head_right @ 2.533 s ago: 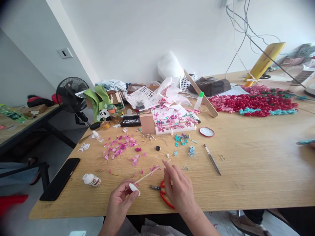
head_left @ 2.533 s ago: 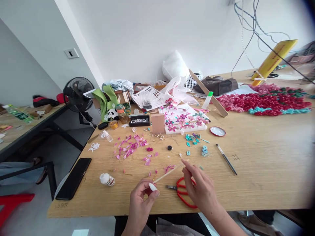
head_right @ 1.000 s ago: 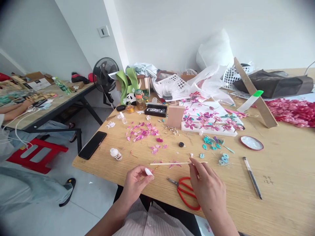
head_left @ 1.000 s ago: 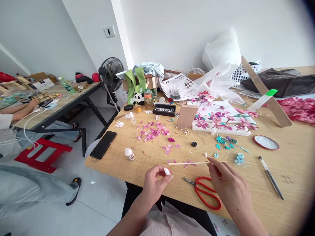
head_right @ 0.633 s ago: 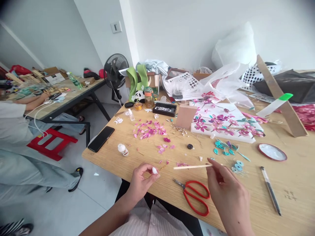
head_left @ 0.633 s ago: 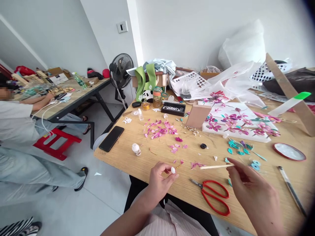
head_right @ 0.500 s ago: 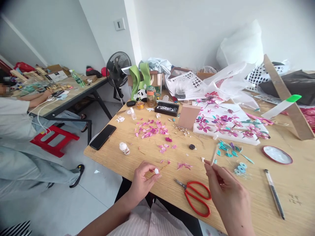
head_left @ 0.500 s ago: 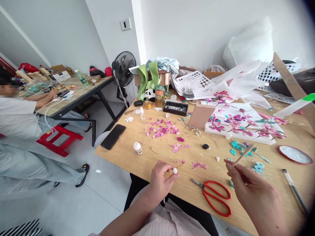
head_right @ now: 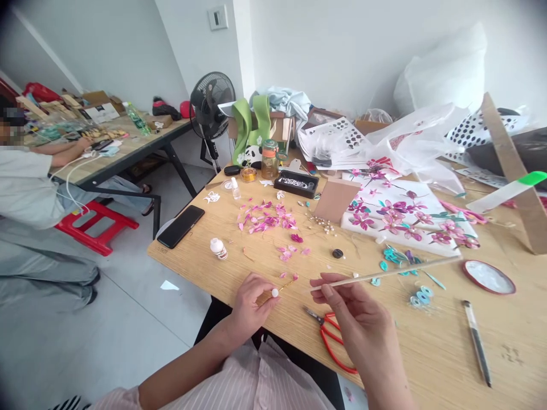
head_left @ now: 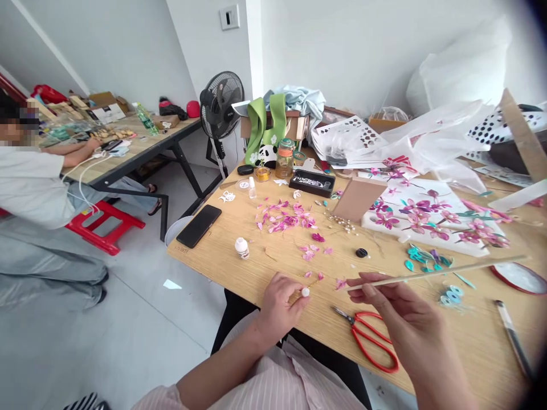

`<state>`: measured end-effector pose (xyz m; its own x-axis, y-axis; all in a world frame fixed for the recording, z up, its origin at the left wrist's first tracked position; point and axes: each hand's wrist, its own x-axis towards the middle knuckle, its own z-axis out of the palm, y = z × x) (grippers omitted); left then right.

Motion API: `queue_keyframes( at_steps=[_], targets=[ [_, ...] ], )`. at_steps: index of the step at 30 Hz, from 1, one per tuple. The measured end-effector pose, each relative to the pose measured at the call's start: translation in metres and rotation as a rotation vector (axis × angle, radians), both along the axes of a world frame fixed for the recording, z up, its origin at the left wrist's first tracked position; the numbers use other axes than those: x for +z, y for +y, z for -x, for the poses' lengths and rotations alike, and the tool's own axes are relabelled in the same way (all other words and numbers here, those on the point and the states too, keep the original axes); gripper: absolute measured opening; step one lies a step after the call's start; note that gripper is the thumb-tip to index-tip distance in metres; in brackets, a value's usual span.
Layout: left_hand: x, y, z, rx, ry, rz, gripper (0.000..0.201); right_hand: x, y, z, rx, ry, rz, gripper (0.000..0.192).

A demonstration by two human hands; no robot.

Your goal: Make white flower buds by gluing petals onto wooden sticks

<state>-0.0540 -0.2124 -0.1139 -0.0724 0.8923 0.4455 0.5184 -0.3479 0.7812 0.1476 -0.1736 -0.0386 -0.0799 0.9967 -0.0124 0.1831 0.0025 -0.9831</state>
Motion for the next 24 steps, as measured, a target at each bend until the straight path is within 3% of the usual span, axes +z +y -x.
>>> queue_keyframes(
  at_steps=[4, 12, 19, 24],
  targets=[
    [0.0, -0.001, 0.001, -0.002, -0.011, 0.023, 0.008, -0.003, 0.001, 0.014, 0.085, -0.099, -0.044, 0.032],
    [0.002, -0.002, 0.002, -0.006, 0.003, 0.058, 0.008, -0.001, -0.003, 0.035, 0.142, -0.346, -0.331, 0.025],
    [0.004, -0.002, 0.003, -0.009, 0.012, 0.034, 0.01, 0.005, -0.005, 0.044, 0.191, -0.404, -0.506, 0.018],
    [0.005, -0.002, 0.003, -0.005, 0.005, 0.041, 0.009, 0.003, -0.004, 0.046, 0.213, -0.416, -0.523, 0.015]
  ],
)
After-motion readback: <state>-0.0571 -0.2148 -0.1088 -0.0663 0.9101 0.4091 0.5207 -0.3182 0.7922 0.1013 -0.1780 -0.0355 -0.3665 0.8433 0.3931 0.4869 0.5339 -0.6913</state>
